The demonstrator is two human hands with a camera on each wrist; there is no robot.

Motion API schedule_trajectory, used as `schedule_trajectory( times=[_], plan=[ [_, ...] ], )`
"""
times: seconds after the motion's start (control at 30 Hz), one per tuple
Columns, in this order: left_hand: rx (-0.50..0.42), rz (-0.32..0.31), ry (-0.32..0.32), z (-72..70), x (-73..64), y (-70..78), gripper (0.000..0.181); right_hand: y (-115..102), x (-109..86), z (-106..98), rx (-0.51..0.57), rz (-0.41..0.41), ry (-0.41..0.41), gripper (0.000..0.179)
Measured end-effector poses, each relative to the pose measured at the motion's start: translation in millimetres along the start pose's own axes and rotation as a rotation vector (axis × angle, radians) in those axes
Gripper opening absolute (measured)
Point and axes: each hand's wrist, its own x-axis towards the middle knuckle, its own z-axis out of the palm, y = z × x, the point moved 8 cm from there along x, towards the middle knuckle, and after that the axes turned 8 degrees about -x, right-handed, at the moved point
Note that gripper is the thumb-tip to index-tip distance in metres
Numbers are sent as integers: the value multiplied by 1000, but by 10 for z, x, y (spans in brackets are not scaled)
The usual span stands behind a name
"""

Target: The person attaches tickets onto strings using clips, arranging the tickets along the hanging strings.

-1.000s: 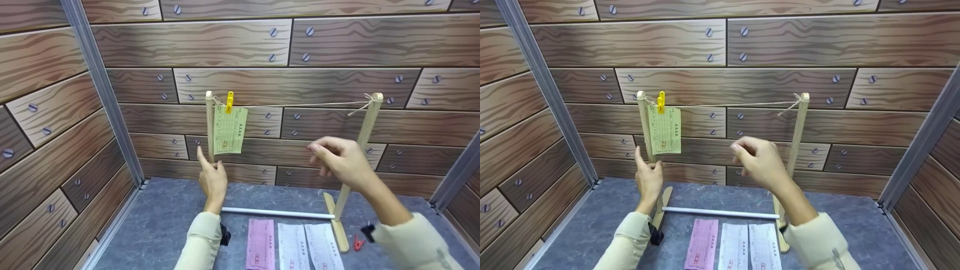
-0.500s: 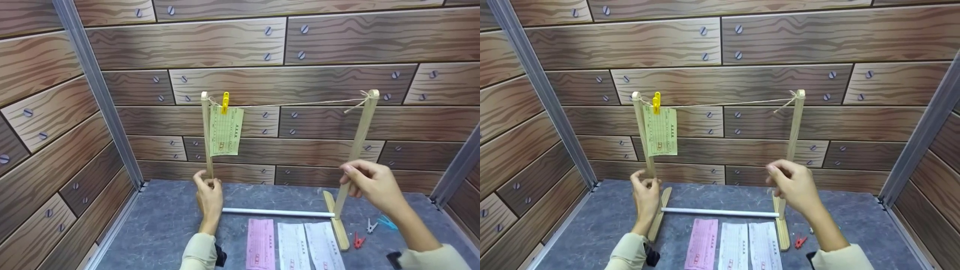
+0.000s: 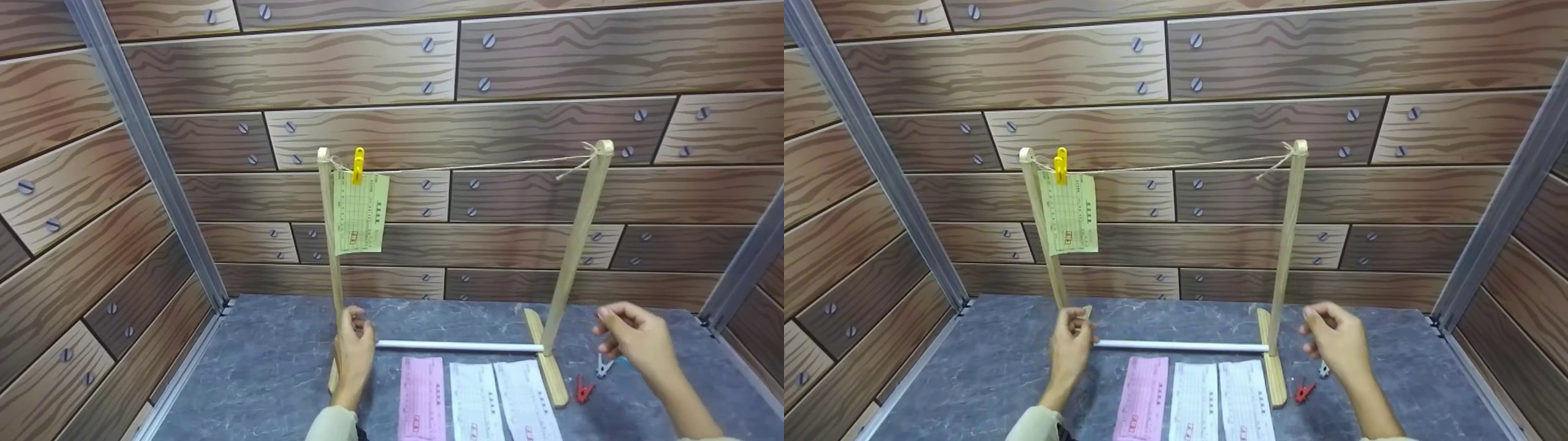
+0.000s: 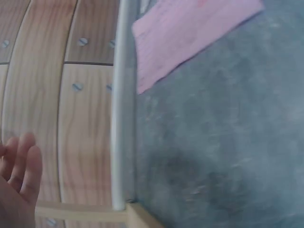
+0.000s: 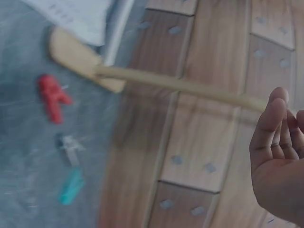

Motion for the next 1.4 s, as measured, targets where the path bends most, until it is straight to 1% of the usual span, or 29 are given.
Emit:
schedule_trajectory(
  times=[0.07,0.17,0.2,0.33,0.4,0.47,0.53,0.6,0.63,0.7,0.8,0.87,0.93,1.03,1.13,1.27,1.37,1.4],
  plan=[
    [-23,-29,-54,57,-68,-90,23,182,-4,-15,-24,38,15,23],
    [6,-58,-114,140,-170,-213,26,430,-18,-7,-105,89,23,24],
    [28,-56,-131,168,-202,-246,26,504,-24,10,-132,106,19,24],
    [176,-40,-187,268,-314,-355,23,762,-56,117,-190,154,-4,29],
    [215,-46,-225,328,-361,-411,20,881,-72,168,-211,162,-11,30],
    [248,-65,-265,390,-402,-465,19,997,-92,208,-250,167,-7,30],
    [286,-85,-302,451,-437,-513,21,1118,-116,252,-292,178,-12,30],
    [343,-96,-322,494,-461,-546,26,1237,-137,312,-329,193,-42,31],
    [371,-116,-330,515,-472,-564,30,1297,-151,345,-347,212,-66,32],
    [432,-146,-345,548,-489,-597,35,1417,-172,414,-371,261,-131,36],
    [482,-184,-376,596,-506,-627,35,1545,-191,488,-414,336,-218,45],
    [492,-178,-401,621,-513,-622,29,1589,-190,523,-443,371,-258,51],
    [490,-162,-422,632,-521,-615,24,1606,-184,555,-467,383,-290,54],
    [472,-124,-442,624,-537,-595,21,1615,-181,599,-493,387,-325,47],
    [439,-117,-474,632,-563,-597,24,1621,-190,636,-523,383,-350,38],
    [399,-87,-511,670,-589,-579,28,1626,-189,632,-559,378,-340,31],
    [390,-61,-505,673,-593,-571,30,1653,-188,597,-535,398,-313,27],
    [386,-65,-498,666,-590,-575,30,1669,-190,584,-519,410,-304,26]
  ],
)
